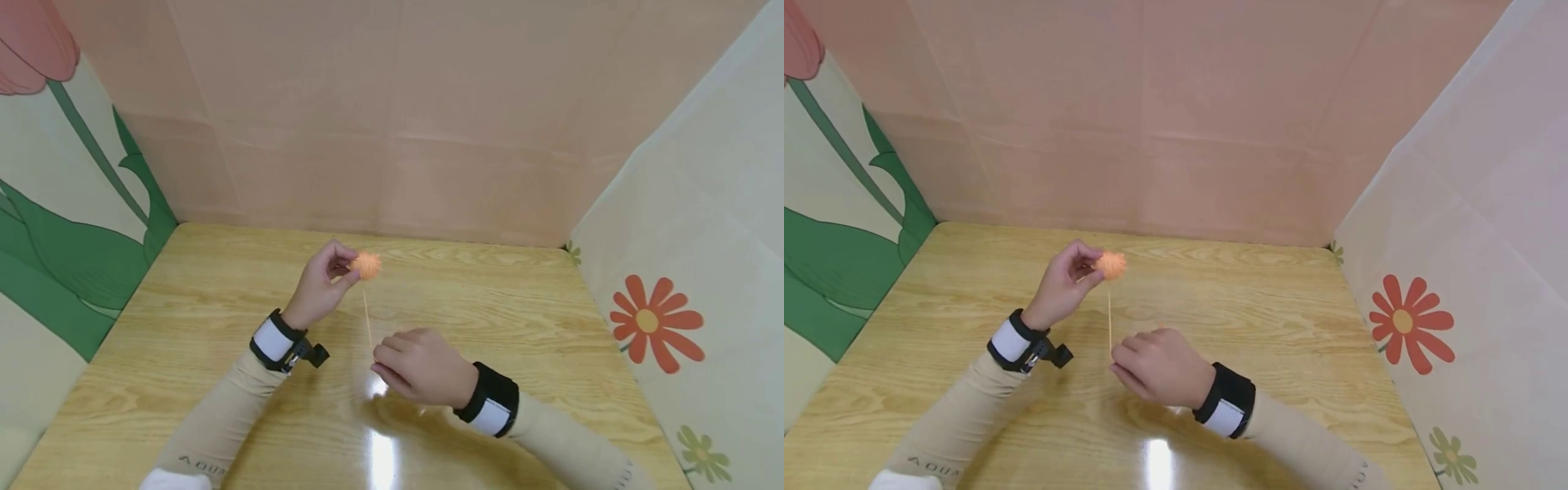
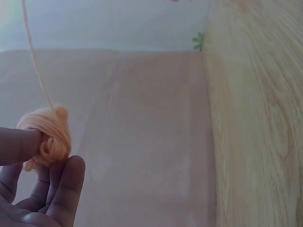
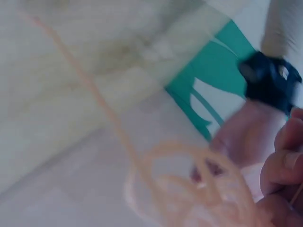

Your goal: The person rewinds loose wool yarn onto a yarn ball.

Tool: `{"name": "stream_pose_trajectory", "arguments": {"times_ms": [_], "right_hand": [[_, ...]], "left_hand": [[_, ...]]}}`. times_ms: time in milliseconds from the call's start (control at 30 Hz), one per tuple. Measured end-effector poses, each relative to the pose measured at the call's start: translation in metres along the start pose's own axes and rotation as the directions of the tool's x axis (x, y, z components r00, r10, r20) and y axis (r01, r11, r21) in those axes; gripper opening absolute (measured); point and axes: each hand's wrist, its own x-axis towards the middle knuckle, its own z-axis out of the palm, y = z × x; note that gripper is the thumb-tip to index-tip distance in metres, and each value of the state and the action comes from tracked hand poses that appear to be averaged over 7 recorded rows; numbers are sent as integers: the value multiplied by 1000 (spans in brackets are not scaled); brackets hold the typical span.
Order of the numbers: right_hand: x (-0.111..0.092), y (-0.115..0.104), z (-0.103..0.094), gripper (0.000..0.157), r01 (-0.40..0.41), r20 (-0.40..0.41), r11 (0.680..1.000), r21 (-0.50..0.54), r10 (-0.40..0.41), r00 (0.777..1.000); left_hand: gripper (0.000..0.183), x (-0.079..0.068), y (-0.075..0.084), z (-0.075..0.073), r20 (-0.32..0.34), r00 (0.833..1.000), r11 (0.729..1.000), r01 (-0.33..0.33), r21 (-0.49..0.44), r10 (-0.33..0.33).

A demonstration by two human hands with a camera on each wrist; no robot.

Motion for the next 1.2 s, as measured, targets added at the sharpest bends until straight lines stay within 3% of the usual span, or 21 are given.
{"name": "stream_pose_trajectory", "arguments": {"times_ms": [167,367,567,700,933,1200], "right_hand": [[10,8,-27,34,25,-69,999,-22,-26,997],[25,31,-56,32,-29,-187,997,-75,15,982],[40,51,-66,28,-38,-220,996,-84,18,975],[54,68,-69,12,-51,-228,994,-94,28,973],[67,108,-61,12,-157,-242,985,-75,135,961],[56,150,-20,6,-302,-212,944,136,325,922]], "left_hand": [[19,-1,-3,2,38,999,999,-37,33,35],[18,-3,-4,6,68,998,999,-21,40,18],[16,-4,-2,7,89,996,999,-6,45,2],[16,-5,-1,8,96,995,999,-5,41,1],[17,-6,-2,10,131,991,1000,-19,15,17],[16,-10,-1,15,199,980,1000,-28,-2,28]]}}
